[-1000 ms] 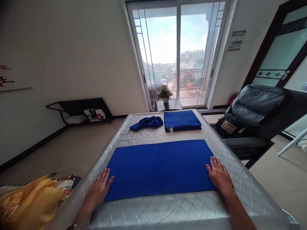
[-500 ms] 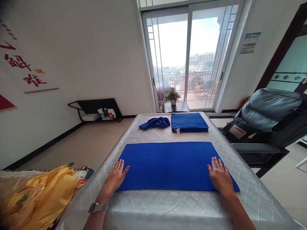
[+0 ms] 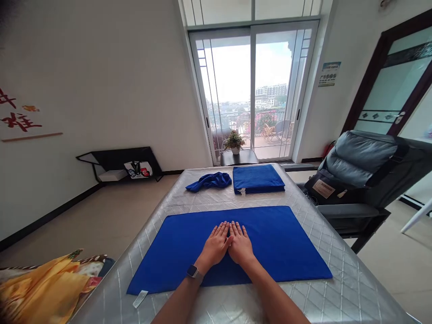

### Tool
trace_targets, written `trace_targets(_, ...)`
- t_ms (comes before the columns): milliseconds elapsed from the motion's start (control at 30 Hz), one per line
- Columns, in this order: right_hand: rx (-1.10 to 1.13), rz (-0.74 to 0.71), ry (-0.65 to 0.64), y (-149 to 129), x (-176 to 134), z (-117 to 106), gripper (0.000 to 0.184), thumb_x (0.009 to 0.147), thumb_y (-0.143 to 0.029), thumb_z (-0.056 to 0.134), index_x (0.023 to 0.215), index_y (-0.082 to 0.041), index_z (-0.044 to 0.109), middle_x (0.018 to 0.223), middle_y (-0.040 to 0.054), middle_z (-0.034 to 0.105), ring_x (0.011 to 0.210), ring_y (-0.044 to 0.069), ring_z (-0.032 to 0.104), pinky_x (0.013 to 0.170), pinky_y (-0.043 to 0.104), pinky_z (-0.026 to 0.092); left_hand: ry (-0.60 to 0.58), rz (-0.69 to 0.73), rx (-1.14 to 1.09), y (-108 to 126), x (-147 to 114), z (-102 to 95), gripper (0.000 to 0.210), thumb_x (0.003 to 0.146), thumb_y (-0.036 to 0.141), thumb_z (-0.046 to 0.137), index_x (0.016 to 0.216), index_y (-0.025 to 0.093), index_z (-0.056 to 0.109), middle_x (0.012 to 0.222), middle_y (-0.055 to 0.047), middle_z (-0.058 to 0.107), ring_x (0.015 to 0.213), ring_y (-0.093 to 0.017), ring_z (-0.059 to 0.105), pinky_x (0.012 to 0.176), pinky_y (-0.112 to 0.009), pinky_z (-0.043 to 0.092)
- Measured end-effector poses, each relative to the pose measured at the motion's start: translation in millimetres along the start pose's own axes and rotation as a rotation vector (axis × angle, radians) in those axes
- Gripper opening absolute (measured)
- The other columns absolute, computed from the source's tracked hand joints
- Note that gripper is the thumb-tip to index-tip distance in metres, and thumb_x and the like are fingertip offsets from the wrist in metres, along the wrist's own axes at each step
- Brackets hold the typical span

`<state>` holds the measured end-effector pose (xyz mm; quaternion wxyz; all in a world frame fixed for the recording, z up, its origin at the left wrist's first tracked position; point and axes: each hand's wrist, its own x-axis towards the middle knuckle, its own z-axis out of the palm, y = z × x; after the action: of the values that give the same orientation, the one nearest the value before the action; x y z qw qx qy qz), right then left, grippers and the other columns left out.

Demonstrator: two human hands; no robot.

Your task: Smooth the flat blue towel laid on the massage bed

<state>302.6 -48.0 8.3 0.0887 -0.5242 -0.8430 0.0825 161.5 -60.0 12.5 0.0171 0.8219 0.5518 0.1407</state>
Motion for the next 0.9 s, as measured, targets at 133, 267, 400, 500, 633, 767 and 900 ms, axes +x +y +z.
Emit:
trace_targets(133,0.009,-0.007,0.008,6.6,-0.4,5.9,0.061,0.103,-0.038,0.023,0.159,-0.012,0.027,0.165,0.0089,0.019,0.154,0.024,0.012,0.125,0.047,0.010,0.008,-0.001,0.002,-9.0,-2.2,7.5,0.065,0.105,0.051,0.019,0.156,0.014,0.031,0.161,-0.013,0.035,0.151,-0.024,0.027,0.124,-0.048,0.027)
trace_targets(267,0.007,-0.007,0.003,4.1,-0.3,3.1,0.063,0.103,-0.038,0.022,0.159,-0.010,0.025,0.166,0.0098,0.018,0.154,0.024,0.012,0.125,0.046,0.009,0.002,-0.006,0.005,-7.8,-1.2,6.0,0.067,0.105,0.052,0.018,0.156,0.012,0.032,0.161,-0.013,0.033,0.151,-0.023,0.026,0.125,-0.046,0.025)
trace_targets(400,0.007,0.045,-0.018,3.4,-1.4,-3.4,0.064,0.103,-0.040,0.020,0.159,-0.008,0.024,0.166,0.0091,0.018,0.154,0.022,0.012,0.125,0.044,0.008,-0.028,-0.047,0.032,-5.2,-1.8,3.1,0.071,0.104,0.055,0.016,0.155,0.008,0.034,0.161,-0.014,0.033,0.151,-0.024,0.026,0.125,-0.045,0.025)
trace_targets(500,-0.009,0.143,-0.030,18.7,-4.6,-12.3,0.067,0.103,-0.045,0.018,0.159,-0.008,0.022,0.166,0.0086,0.018,0.154,0.022,0.012,0.125,0.044,0.007,-0.043,-0.105,0.078,-18.1,-7.0,-0.5,0.072,0.103,0.057,0.014,0.156,0.011,0.033,0.162,-0.013,0.033,0.151,-0.024,0.027,0.125,-0.046,0.023)
trace_targets(633,-0.081,0.297,-0.033,75.8,-18.1,-26.4,0.070,0.102,-0.048,0.017,0.160,-0.010,0.020,0.167,0.0072,0.017,0.154,0.021,0.011,0.125,0.043,0.005,-0.062,-0.246,0.162,-75.2,-28.2,-11.1,0.071,0.102,0.058,0.015,0.157,0.016,0.030,0.163,-0.012,0.032,0.152,-0.025,0.025,0.124,-0.048,0.020)
trace_targets(767,-0.174,0.452,-0.013,155.7,-43.9,-38.8,0.071,0.101,-0.048,0.018,0.160,-0.008,0.021,0.167,0.0085,0.019,0.154,0.023,0.014,0.124,0.043,0.008,-0.062,-0.423,0.215,-159.0,-68.1,-24.2,0.076,0.101,0.060,0.012,0.157,0.011,0.028,0.164,-0.014,0.028,0.152,-0.027,0.023,0.124,-0.050,0.018)
trace_targets(900,-0.193,0.539,0.024,209.4,-64.8,-43.6,0.072,0.101,-0.047,0.015,0.159,-0.006,0.022,0.166,0.0108,0.020,0.153,0.023,0.017,0.124,0.045,0.014,0.008,-0.573,0.197,-216.9,-103.4,-29.9,0.080,0.101,0.060,0.013,0.156,0.004,0.029,0.163,-0.019,0.028,0.151,-0.030,0.026,0.123,-0.051,0.021)
